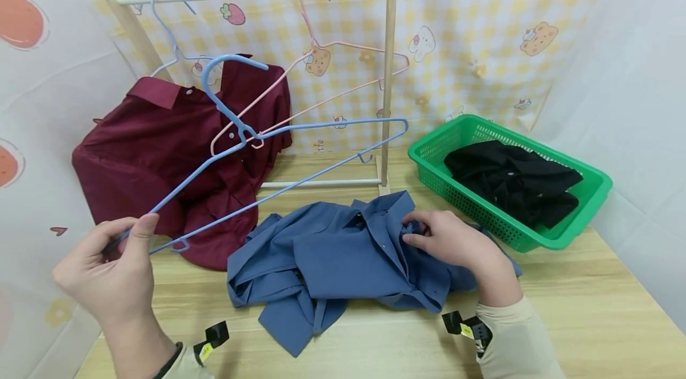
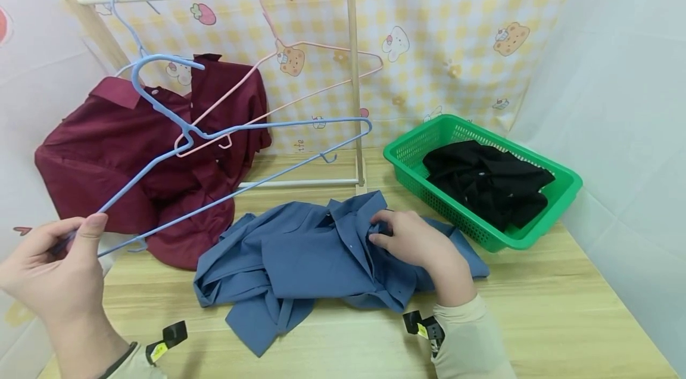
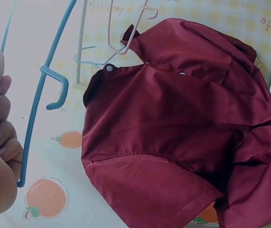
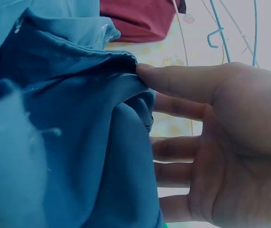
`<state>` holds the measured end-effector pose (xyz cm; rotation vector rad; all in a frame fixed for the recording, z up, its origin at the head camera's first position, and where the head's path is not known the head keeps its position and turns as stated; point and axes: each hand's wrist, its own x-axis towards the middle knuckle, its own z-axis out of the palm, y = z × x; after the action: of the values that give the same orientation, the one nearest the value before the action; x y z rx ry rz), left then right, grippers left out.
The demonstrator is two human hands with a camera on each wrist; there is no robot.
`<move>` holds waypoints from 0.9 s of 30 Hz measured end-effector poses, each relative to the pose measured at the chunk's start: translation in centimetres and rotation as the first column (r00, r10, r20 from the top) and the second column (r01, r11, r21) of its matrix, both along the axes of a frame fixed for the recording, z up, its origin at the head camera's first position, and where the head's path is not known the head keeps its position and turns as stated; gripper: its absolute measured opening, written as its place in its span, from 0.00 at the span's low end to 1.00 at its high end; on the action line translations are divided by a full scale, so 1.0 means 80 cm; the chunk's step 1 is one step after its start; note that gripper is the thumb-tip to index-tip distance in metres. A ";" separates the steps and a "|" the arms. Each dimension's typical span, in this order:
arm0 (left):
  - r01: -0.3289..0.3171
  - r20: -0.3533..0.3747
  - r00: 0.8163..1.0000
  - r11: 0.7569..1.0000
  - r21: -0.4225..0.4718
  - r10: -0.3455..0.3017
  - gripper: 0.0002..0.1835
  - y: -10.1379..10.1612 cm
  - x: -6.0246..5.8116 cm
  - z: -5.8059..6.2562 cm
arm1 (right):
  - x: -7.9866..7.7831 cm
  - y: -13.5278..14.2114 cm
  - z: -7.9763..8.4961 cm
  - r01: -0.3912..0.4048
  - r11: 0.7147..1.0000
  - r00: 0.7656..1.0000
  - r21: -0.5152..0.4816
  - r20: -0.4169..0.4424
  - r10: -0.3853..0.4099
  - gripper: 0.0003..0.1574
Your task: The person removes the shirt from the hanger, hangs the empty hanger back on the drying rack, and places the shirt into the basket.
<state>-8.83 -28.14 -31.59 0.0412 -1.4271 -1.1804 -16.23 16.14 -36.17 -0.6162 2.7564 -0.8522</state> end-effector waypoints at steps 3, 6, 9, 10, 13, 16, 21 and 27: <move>-0.002 0.004 1.000 1.000 0.002 0.002 0.16 0.002 0.000 0.001 | 0.001 -0.002 0.000 -0.007 1.000 0.999 0.024 0.034 0.006 0.23; -0.004 0.008 1.000 1.000 0.008 0.004 0.15 0.004 0.000 0.004 | 0.001 -0.004 -0.001 -0.028 0.997 0.995 0.069 0.095 0.021 0.28; 0.007 0.000 1.000 0.999 0.034 -0.007 0.14 0.006 0.000 0.007 | 0.001 -0.006 0.003 -0.048 0.992 0.990 0.114 0.140 0.032 0.31; 0.008 0.000 1.000 0.999 0.043 -0.008 0.13 0.007 0.001 0.009 | 0.001 -0.006 0.005 -0.047 0.991 0.989 0.128 0.146 0.028 0.32; 0.015 -0.009 1.000 0.997 0.076 -0.014 0.10 0.008 0.000 0.012 | -0.003 -0.004 0.021 -0.031 0.984 0.992 0.176 0.126 0.009 0.33; 0.021 -0.026 0.999 0.994 0.110 -0.019 0.09 0.007 0.000 0.015 | -0.009 0.000 0.047 0.015 0.972 0.995 0.233 0.094 -0.038 0.35; 0.016 -0.072 0.997 0.987 0.157 -0.005 0.10 0.003 0.000 0.024 | -0.023 0.000 0.095 0.057 0.946 0.998 0.318 0.010 -0.063 0.34; -0.108 -0.018 0.994 0.983 0.149 0.112 0.13 -0.009 -0.002 0.033 | -0.054 -0.015 0.141 0.029 0.937 0.999 0.349 -0.053 -0.011 0.34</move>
<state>-9.00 -28.82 -28.95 0.2054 -1.2957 -1.1892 -20.55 14.96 -24.87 -0.5467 2.8614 -0.3336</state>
